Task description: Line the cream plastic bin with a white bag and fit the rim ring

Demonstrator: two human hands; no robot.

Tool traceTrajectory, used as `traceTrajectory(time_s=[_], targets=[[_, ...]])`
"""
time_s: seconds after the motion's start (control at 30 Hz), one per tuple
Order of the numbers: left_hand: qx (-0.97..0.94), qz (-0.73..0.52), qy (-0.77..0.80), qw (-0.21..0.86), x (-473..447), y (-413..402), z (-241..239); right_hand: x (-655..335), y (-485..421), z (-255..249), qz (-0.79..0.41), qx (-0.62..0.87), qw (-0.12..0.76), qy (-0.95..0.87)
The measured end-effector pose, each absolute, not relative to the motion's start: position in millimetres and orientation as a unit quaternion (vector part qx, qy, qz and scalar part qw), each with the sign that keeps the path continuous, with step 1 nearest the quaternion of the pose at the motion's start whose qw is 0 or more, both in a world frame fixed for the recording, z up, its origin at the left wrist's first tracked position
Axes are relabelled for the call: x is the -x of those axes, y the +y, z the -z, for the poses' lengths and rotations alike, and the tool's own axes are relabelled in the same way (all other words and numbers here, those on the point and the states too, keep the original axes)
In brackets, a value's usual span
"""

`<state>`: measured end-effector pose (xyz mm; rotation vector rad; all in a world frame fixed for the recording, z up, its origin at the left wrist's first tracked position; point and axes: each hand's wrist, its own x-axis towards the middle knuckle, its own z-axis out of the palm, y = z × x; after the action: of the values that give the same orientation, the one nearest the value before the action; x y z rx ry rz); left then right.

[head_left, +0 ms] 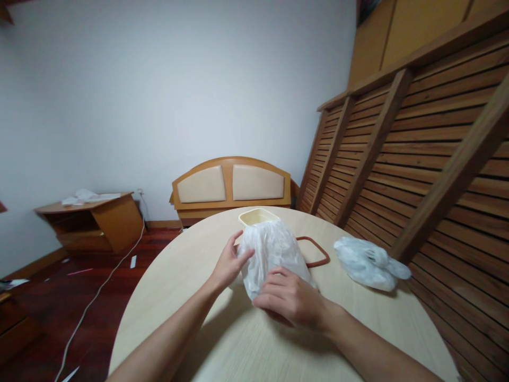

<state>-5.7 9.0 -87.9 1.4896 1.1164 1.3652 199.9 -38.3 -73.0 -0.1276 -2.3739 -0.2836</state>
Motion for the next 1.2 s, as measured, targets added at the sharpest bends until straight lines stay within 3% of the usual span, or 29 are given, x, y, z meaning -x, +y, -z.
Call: traceTrajectory(time_s=[0.1, 0.2, 0.33, 0.47, 0.7, 0.97, 1.07, 1.2], targets=[[-0.611, -0.555, 0.427, 0.368, 4.4, 9.1, 88.4, -205.4, -31.4, 75.1, 0.080, 0.111, 0.423, -0.896], [-0.665, -0.543, 0.410, 0.307, 4.0, 5.6, 88.6, -215.7, -19.4, 76.3, 0.060, 0.280, 0.531, -0.797], [-0.764, -0.474, 0.380, 0.216, 0.0, -5.5, 89.4, -221.5, 4.1, 92.4, -0.108, 0.434, 0.558, -0.699], [-0.843, -0.401, 0.329, 0.146, -8.5, -16.9, 92.1, -217.3, 16.9, 112.5, -0.250, 0.424, 0.534, -0.687], [-0.923, -0.291, 0.242, 0.067, -16.6, -28.2, 90.1, -213.4, 14.4, 108.7, -0.327, 0.397, 0.550, -0.657], [-0.846, -0.437, 0.306, 0.001, -7.8, -20.3, 88.4, -225.7, 25.8, 100.6, -0.265, 0.421, 0.556, -0.666], [-0.828, -0.434, 0.352, -0.046, -0.5, -8.5, 93.3, -225.7, 26.2, 101.5, -0.239, 0.402, 0.565, -0.680], [-0.825, -0.400, 0.389, -0.085, 11.7, 7.4, 99.4, -221.2, 23.3, 104.5, -0.289, 0.372, 0.556, -0.685]])
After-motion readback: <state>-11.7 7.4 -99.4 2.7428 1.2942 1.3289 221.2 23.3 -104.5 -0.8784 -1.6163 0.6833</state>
